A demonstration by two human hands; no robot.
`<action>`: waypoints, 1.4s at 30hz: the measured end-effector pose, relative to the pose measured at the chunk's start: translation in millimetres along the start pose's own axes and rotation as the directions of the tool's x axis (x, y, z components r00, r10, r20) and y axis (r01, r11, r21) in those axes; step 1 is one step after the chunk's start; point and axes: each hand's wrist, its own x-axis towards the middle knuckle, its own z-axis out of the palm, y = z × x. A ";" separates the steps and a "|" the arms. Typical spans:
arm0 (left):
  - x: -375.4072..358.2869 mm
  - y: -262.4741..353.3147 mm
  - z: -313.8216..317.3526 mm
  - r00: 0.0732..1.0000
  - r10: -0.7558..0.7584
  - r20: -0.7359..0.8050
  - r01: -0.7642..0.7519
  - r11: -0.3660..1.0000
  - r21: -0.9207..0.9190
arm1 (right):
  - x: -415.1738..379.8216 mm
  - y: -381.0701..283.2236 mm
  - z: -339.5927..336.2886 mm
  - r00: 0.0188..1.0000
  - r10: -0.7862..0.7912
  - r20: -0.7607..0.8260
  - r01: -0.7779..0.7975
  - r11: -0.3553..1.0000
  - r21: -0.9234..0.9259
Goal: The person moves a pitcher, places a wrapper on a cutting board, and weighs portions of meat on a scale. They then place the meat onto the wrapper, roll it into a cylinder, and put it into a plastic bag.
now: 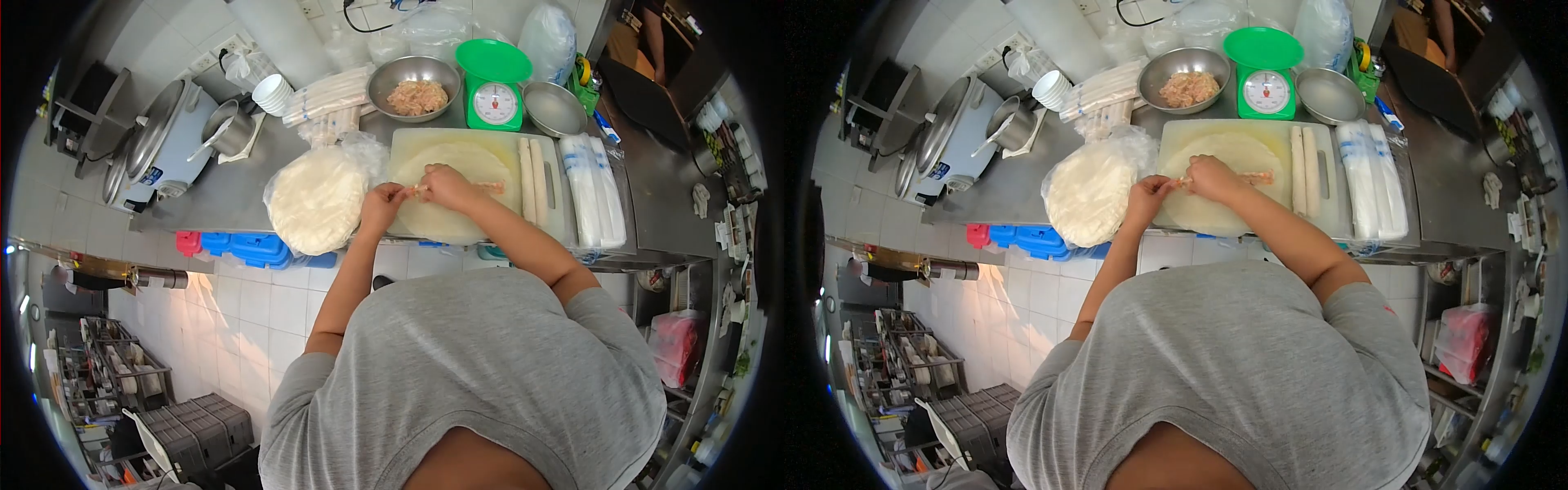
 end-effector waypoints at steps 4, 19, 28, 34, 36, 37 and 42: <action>1.1 -3.2 -0.4 0.999 0.029 0.044 -0.027 0.999 -0.042 | 6.7 -9.5 3.6 1.000 0.021 0.005 -0.021 1.000 0.002; -5.6 -8.4 -8.3 0.999 -0.019 -0.033 0.017 0.998 -0.063 | 17.3 -26.4 27.2 0.989 -0.038 -0.143 0.042 0.999 0.023; -4.0 -7.4 -2.4 0.963 0.253 -0.098 -0.256 0.966 -0.022 | -19.9 11.4 -36.6 0.962 0.264 -0.075 -0.263 0.964 0.021; 6.9 -9.4 -4.8 0.942 0.333 0.050 -0.336 0.938 0.087 | -77.2 45.2 -73.0 0.894 0.437 -0.098 -0.421 0.895 0.149; 13.2 -2.1 -12.8 0.938 0.324 0.126 -0.336 0.938 0.091 | -89.4 42.4 -77.4 0.889 0.432 -0.149 -0.392 0.889 0.239; 15.1 2.9 -15.0 0.938 0.320 0.136 -0.332 0.940 0.080 | -94.2 36.3 -80.5 0.896 0.411 -0.166 -0.354 0.889 0.289; 32.5 -15.3 -15.0 0.865 0.449 0.225 -0.485 0.862 0.147 | -121.6 -13.4 -52.6 0.994 0.010 -0.109 0.002 0.994 0.111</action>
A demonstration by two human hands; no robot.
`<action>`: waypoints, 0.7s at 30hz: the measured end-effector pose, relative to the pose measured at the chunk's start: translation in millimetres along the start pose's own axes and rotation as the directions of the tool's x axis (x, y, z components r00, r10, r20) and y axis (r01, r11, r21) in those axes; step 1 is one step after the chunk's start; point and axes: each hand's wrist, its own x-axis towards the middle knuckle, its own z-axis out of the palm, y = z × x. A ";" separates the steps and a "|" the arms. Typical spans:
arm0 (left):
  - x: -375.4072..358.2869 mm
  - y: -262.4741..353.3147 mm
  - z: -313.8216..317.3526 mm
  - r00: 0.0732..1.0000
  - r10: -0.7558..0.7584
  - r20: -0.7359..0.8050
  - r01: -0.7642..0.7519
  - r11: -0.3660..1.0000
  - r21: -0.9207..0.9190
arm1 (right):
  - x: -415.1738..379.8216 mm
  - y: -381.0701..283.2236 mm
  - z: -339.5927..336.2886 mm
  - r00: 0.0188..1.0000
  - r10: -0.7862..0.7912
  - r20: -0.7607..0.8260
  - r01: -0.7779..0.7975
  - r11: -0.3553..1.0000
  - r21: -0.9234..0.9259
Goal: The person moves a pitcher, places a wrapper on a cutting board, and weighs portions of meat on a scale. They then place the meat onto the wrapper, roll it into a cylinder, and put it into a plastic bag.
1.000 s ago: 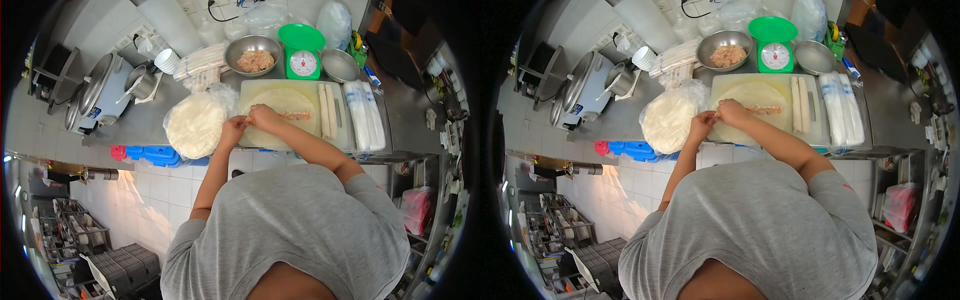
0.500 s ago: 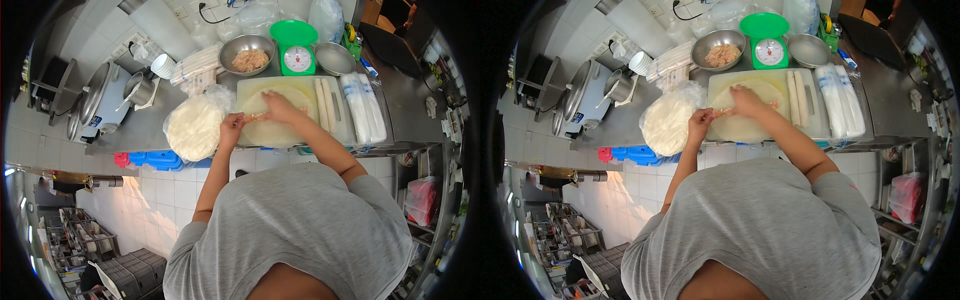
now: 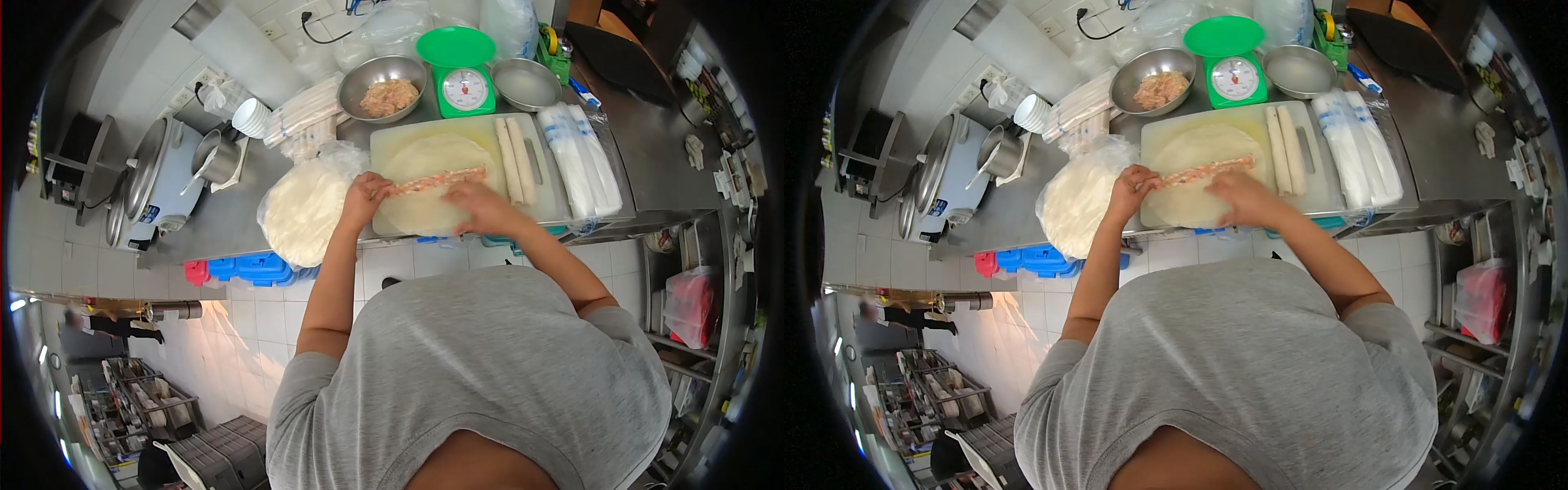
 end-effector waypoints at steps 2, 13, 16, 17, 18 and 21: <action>-1.7 28.7 0.6 0.989 0.116 -0.096 -0.098 0.979 0.176 | -13.8 -8.3 24.4 0.996 -0.056 0.062 0.062 0.993 -0.105; -30.8 89.8 47.7 0.923 0.358 0.142 -0.383 0.890 0.247 | -17.7 -4.6 26.2 0.992 0.123 -0.004 -0.123 0.991 0.059; -25.0 90.5 46.1 0.942 0.316 0.109 -0.331 0.929 0.164 | -17.2 -17.7 19.0 0.991 0.074 -0.108 -0.068 0.996 0.059; -21.6 92.8 41.8 0.948 0.300 0.109 -0.313 0.939 0.141 | -15.3 -26.6 13.2 0.986 0.058 -0.157 -0.049 0.997 0.058; -18.4 93.3 37.8 0.952 0.284 0.111 -0.296 0.948 0.117 | -15.0 -35.8 7.1 0.980 -0.002 -0.201 0.012 0.999 0.050; 3.9 82.3 32.0 0.966 0.259 0.005 -0.259 0.964 0.055 | -11.3 -47.9 -0.1 0.961 -0.141 -0.238 0.149 0.989 0.015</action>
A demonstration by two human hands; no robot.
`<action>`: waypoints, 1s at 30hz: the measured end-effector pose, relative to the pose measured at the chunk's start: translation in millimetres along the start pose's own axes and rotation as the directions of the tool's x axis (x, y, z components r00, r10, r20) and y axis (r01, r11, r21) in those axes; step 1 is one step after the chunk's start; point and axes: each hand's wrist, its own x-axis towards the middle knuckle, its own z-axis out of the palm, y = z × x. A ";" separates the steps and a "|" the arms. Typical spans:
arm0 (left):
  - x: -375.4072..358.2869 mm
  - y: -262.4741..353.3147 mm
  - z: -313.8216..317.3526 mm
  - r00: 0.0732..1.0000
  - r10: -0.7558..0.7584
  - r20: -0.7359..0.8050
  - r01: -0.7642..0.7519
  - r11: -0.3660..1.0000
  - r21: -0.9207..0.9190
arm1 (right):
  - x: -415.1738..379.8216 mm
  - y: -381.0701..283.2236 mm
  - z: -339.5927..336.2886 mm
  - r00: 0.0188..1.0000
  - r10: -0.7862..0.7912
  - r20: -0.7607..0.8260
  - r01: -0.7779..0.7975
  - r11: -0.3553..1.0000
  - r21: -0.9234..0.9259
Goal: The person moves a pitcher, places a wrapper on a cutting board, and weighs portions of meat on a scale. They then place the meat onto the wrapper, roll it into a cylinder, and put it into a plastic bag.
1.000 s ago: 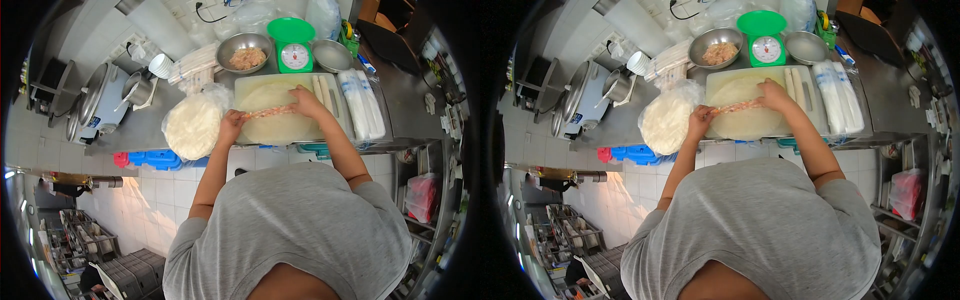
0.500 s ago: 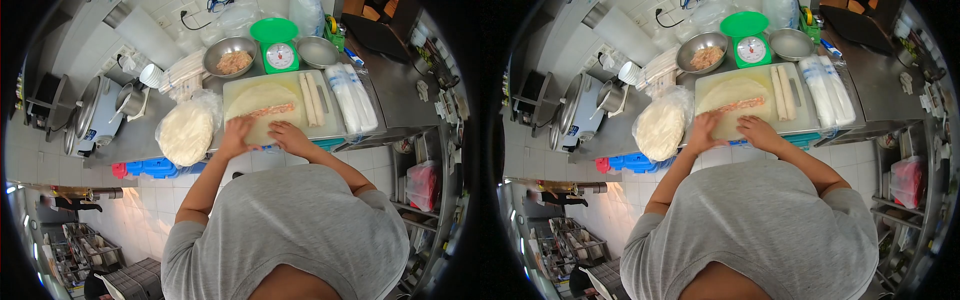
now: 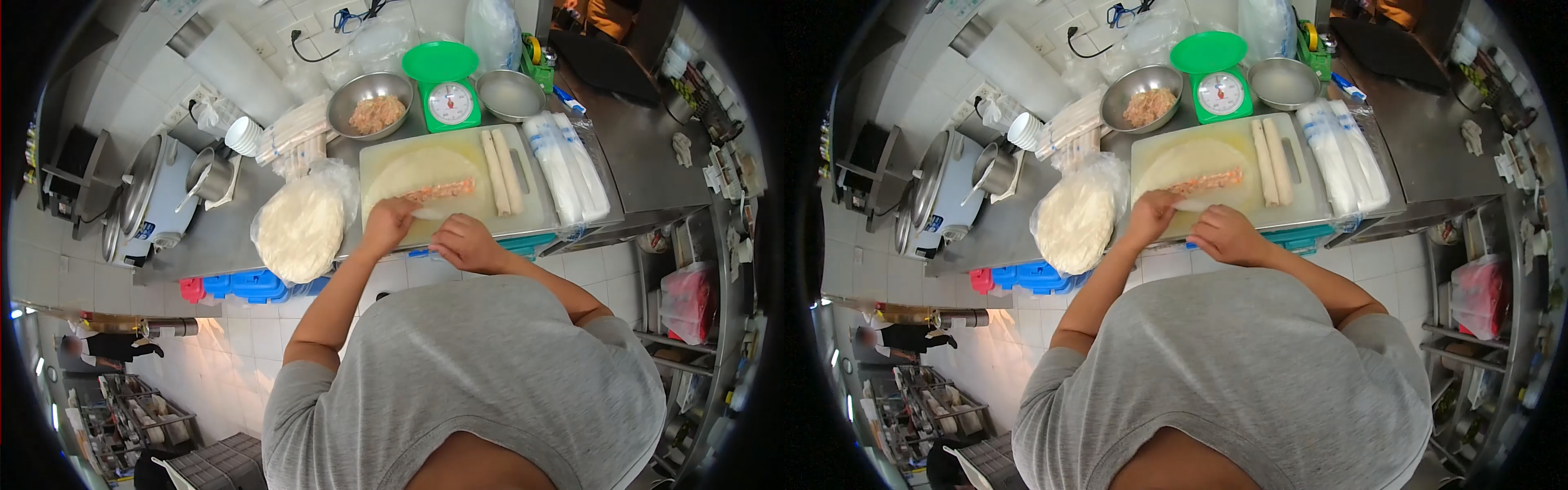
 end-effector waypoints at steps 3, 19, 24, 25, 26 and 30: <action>36.0 -2.3 -19.6 0.998 -0.049 0.048 0.049 0.999 0.004 | 2.9 13.6 20.0 0.994 -0.030 0.102 0.038 0.996 -0.081; 95.2 -39.2 13.3 0.978 0.148 -0.149 -0.076 0.912 0.404 | 50.3 118.0 59.9 0.964 0.231 0.134 -0.153 0.889 -0.432; 61.6 -57.0 37.0 0.997 -0.047 -0.060 0.060 0.966 0.250 | 48.9 120.5 56.8 0.971 0.198 0.132 -0.136 0.916 -0.377; 59.1 -56.1 36.1 0.997 -0.073 -0.029 0.078 0.967 0.241 | 49.6 116.7 53.1 0.962 0.220 0.161 -0.151 0.921 -0.358; 54.5 -54.9 35.5 0.995 -0.102 0.002 0.099 0.968 0.231 | 49.3 112.5 50.8 0.951 0.243 0.192 -0.168 0.926 -0.339; 42.2 -35.1 22.6 0.977 -0.179 0.116 0.128 0.928 0.349 | 46.5 111.8 44.0 0.966 0.221 0.134 -0.159 0.916 -0.367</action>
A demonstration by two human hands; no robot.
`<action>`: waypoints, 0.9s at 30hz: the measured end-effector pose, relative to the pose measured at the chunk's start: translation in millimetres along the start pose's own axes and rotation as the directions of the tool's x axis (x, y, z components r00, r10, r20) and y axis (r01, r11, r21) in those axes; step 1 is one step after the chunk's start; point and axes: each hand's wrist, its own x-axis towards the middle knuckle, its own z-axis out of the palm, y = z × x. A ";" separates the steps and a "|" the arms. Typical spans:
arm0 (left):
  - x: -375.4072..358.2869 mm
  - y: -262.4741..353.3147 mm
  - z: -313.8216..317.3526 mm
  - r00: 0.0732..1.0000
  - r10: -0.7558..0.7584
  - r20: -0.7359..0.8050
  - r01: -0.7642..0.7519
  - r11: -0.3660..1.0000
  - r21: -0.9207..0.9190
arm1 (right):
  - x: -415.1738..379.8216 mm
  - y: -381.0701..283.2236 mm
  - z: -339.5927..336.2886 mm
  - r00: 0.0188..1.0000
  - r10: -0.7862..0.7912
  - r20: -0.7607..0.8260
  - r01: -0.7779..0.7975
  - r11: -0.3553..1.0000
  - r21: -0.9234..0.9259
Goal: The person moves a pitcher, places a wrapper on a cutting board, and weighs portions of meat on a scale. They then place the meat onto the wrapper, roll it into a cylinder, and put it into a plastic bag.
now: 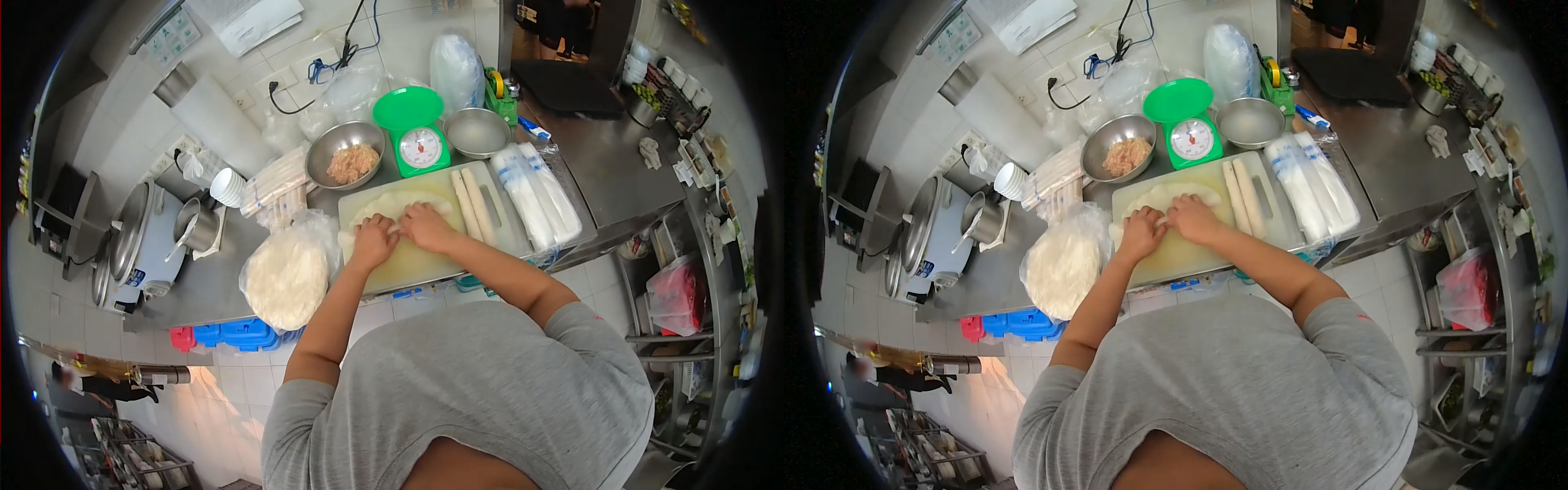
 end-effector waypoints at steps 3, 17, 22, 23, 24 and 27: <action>-3.9 12.1 -15.4 0.985 -0.133 0.111 0.127 0.990 0.061 | -9.8 5.2 -6.2 0.997 0.069 -0.045 -0.072 0.995 -0.064; -7.7 -11.4 -19.9 0.927 -0.193 0.322 0.213 0.977 -0.027 | -2.5 15.4 -29.2 0.918 0.188 0.349 -0.202 0.979 0.005; 1.9 5.1 -7.7 0.955 -0.116 0.275 0.142 0.987 -0.080 | 11.5 7.0 0.8 0.938 0.078 0.338 -0.115 0.989 0.091; -0.1 6.9 -5.7 0.958 -0.116 0.262 0.143 0.986 -0.086 | 8.8 5.7 5.4 0.943 0.078 0.322 -0.113 0.990 0.089; -1.1 6.8 -4.9 0.961 -0.116 0.250 0.143 0.985 -0.093 | 7.5 6.2 9.1 0.948 0.078 0.307 -0.110 0.990 0.086; -1.9 3.8 -7.2 0.953 -0.110 0.282 0.151 0.980 -0.127 | 7.6 3.0 -3.1 0.931 0.071 0.359 -0.116 0.988 0.106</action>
